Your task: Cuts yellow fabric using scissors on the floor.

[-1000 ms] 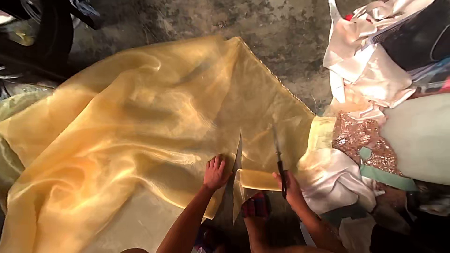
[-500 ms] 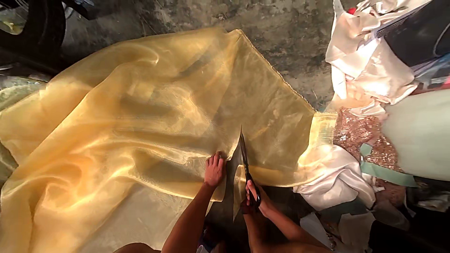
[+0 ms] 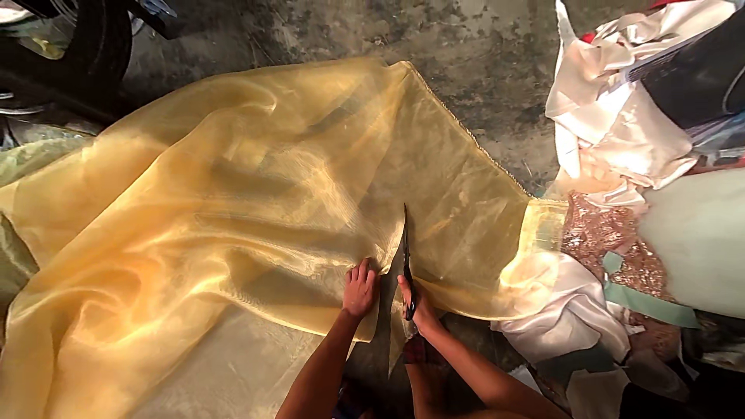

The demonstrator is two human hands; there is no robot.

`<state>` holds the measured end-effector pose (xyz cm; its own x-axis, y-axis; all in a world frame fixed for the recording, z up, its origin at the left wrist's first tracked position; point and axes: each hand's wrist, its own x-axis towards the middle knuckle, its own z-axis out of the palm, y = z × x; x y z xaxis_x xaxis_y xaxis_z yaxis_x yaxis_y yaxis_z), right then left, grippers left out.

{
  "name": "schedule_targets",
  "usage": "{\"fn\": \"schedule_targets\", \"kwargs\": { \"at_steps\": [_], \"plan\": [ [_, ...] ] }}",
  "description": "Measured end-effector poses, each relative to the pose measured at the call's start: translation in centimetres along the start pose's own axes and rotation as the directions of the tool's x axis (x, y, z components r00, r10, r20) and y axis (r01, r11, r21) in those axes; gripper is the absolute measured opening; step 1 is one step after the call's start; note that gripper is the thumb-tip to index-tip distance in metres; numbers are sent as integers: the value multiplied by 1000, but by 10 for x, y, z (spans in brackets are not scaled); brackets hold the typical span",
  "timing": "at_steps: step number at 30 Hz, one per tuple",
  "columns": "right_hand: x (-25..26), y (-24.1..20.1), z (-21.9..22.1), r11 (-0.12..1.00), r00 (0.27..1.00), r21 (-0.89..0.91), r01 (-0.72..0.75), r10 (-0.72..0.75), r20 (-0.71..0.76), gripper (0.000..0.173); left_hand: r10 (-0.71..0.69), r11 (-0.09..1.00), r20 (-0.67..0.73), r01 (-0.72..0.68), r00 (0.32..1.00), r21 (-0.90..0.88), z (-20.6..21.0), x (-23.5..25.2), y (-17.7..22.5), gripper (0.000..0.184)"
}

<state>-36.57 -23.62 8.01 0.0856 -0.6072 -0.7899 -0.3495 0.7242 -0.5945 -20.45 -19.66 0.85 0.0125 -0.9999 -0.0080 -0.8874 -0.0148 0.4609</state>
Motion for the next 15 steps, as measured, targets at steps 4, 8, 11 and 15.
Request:
{"fn": "schedule_targets", "kwargs": {
  "at_steps": [4, 8, 11, 15],
  "plan": [
    [3, -2, -1, 998, 1000, 61, 14, -14, -9, 43, 8, 1000, 9, -8, 1000, -5, 1, -1, -1, 27],
    [24, -21, -5, 1000, 1000, 0, 17, -17, 16, 49, 6, 1000, 2, -6, 1000, -11, 1, 0, -2, 26],
    [35, -33, -9, 998, 1000, -54, 20, -21, -19, 51, -22, 998, 51, 25, 998, -63, -4, 1, 1, 27],
    [35, -37, -15, 999, 999, -45, 26, -27, -34, 48, -26, 998, 54, 29, 998, -59, -6, 1, 2, 26]
  ]
}}
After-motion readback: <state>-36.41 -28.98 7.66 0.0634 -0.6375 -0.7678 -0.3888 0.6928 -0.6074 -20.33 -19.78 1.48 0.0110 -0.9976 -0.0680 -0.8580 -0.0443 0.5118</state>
